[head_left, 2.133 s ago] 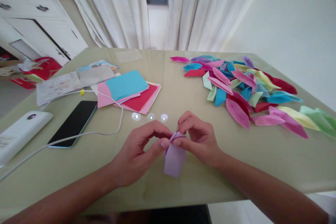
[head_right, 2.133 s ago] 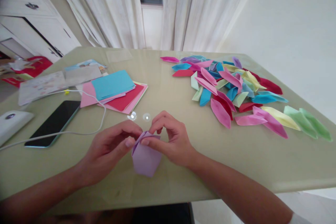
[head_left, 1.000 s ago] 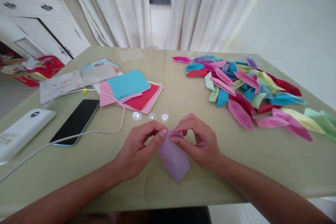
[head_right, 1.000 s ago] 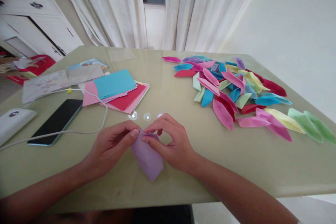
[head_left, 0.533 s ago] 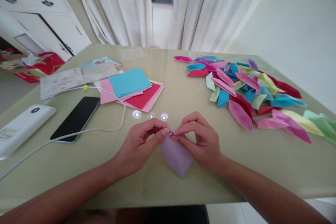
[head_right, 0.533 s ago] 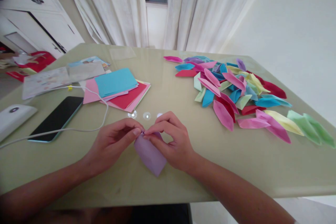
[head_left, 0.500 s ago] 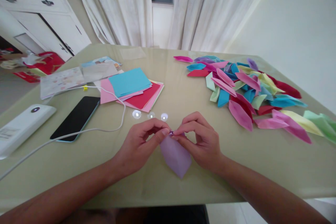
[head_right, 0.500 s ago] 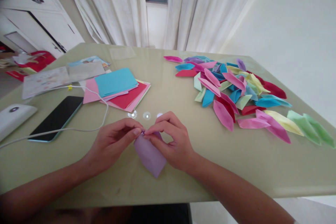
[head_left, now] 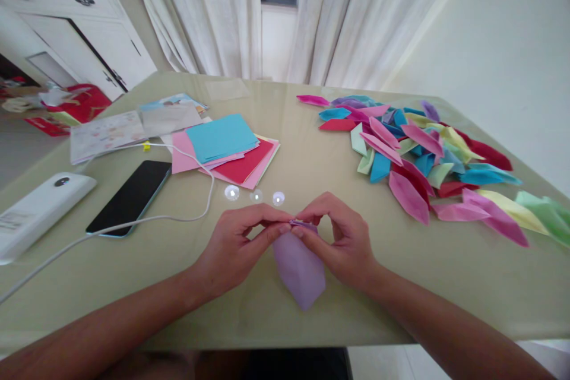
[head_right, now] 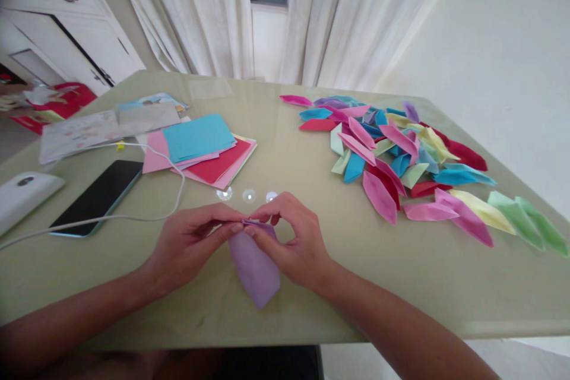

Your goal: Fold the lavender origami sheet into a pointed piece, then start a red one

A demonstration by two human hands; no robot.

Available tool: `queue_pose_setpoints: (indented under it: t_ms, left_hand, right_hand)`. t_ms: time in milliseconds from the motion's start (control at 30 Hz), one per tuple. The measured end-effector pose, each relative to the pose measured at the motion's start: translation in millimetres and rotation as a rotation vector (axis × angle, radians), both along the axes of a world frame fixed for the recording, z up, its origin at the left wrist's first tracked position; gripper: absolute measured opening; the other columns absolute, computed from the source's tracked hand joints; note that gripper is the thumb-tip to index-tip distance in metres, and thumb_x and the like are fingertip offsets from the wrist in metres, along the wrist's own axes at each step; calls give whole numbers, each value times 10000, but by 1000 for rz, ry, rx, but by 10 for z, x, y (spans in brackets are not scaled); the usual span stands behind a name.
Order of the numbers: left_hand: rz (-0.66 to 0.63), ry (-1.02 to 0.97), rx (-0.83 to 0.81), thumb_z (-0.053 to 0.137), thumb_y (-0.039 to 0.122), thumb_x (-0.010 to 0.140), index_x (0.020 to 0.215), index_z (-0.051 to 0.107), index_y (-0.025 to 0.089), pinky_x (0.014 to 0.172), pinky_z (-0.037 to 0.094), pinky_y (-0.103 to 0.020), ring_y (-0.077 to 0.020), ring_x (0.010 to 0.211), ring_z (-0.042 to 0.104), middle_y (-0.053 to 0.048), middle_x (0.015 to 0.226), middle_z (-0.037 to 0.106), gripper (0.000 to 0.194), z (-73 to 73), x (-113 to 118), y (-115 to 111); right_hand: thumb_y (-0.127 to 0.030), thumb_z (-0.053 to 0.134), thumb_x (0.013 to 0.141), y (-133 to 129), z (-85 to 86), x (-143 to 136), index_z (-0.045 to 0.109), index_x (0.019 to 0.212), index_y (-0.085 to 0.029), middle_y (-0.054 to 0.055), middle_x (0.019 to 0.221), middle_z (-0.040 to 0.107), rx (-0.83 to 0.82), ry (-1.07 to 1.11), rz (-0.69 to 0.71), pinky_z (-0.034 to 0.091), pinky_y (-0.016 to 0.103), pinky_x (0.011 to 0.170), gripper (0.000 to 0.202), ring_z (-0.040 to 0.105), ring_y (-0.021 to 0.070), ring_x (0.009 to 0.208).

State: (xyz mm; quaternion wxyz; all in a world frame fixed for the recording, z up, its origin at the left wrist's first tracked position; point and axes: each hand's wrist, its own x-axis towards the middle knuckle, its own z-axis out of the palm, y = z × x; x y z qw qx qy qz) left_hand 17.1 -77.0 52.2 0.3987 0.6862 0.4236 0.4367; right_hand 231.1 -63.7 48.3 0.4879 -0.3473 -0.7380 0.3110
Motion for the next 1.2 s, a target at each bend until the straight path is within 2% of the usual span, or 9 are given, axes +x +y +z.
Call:
queue_pose_setpoints:
  t_ms: [100,200,333,500,600,733,900,1067,1200]
  left_hand:
    - [0,-93,-74,770,263,967,1047,788,239,755,582,-216,-144,831,757,-5,936,822,85,-29,-1,-7]
    - [-32,-242,-222,810,286,932,1086,730,220,786,605,-224,-159,904,776,-19,983,816,185,-68,-3,-9]
    - [-124,-206,-365,769,331,957,1044,776,187,811,608,-257,-181,914,771,-54,996,825,168,-103,-17,7]
    - [-105,-35,-279,732,336,978,1021,814,203,758,575,-259,-183,855,760,-39,945,832,162,-68,-35,12]
    - [-132,2,-234,706,340,998,1037,808,204,744,555,-252,-173,843,748,-32,939,826,175,-47,-38,4]
    - [-188,2,-267,670,350,1023,1060,794,196,719,537,-239,-160,825,723,-25,922,813,201,-40,-35,-7]
    - [-199,-3,-256,661,311,1026,1085,804,190,712,534,-218,-142,796,719,-11,893,810,196,-20,-28,-19]
    - [-175,66,-192,654,287,1028,1086,822,211,768,533,-223,-148,849,737,-6,960,825,193,-14,-29,-19]
    - [-196,56,-249,647,340,1034,1132,805,207,736,527,-231,-162,856,735,-12,960,820,229,-33,-30,-16]
  right_hand:
    - [-228,799,925,-8,-13,5,752,957,-228,33,842,728,-46,6,-9,518,340,675,56,635,182,749]
    - [-209,795,929,-15,-34,16,752,933,-226,28,835,720,-71,38,-20,508,328,671,47,629,170,744]
    - [-219,799,929,-5,-50,34,755,932,-226,28,833,711,-110,72,-56,497,331,682,45,611,168,738]
    - [-245,783,947,20,-44,49,795,1072,-242,30,852,703,-159,72,21,493,333,697,125,616,174,768]
    - [-243,786,946,28,-37,56,812,1011,-243,35,851,718,-181,98,67,482,328,696,70,615,173,772]
    - [-256,794,939,36,-16,64,813,943,-239,30,827,704,-268,142,99,460,306,666,26,600,163,756]
    - [-284,797,937,52,27,68,844,1039,-250,26,812,668,-391,163,145,423,279,612,117,569,147,729]
    - [-277,832,906,65,23,65,850,938,-251,25,789,688,-397,190,151,420,278,607,46,577,145,717]
    - [-272,833,901,75,10,70,850,918,-250,22,781,690,-401,190,138,425,282,616,33,579,146,714]
